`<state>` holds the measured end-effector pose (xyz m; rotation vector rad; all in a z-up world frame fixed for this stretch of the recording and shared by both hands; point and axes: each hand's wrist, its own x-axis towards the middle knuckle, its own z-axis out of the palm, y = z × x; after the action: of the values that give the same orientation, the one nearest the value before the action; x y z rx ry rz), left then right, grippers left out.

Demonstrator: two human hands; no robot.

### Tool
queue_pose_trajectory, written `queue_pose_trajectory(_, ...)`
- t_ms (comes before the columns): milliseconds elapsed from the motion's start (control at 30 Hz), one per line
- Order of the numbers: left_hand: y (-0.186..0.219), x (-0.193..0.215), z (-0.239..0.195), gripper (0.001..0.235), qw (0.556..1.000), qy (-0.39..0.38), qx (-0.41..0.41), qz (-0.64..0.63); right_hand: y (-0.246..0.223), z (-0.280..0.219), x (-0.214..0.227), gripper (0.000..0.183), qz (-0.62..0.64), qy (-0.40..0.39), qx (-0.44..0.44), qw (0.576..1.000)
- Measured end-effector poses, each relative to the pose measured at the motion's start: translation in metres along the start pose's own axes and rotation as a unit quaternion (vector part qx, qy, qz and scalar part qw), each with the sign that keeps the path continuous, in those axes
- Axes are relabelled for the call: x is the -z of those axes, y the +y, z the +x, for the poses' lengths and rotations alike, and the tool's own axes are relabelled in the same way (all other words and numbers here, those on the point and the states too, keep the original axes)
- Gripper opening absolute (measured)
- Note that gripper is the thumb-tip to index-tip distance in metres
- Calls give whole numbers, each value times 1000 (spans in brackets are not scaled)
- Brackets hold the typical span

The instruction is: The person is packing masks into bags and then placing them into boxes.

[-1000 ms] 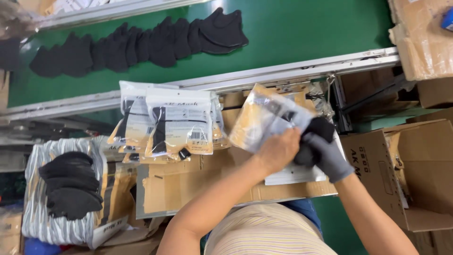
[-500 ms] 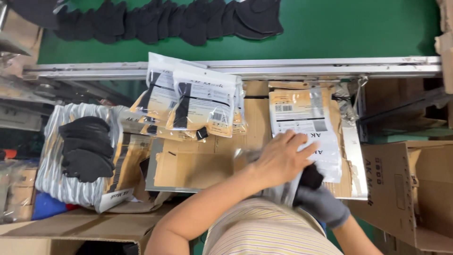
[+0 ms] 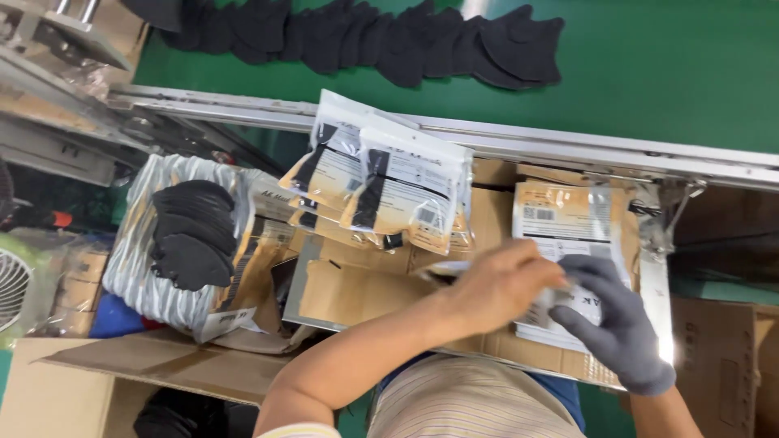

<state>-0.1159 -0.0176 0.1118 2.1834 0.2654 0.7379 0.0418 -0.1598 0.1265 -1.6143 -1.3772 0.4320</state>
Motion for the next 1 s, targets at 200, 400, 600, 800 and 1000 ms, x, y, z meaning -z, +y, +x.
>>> queue_pose_trajectory(200,-2,29,10,27,997,80,8,22,-11,42,-22,15,3,-64,43,997)
queue_pose_trajectory(400,-80,156,22,32,979,54,15,196,-8,65,-73,12,-50,-172,-134,975)
queue_pose_trajectory(600,-198,262,18,41,868,322,303,225,-35,119,-146,50,-201,-89,201,955)
queue_pose_trajectory(800,-170,254,-21,125,855,5,503,122,16,149,-163,88,-298,-267,196,895)
queue_pose_trajectory(1000,-165,254,-46,126,854,-83,488,162,27,150,-172,91,-246,-292,176,907)
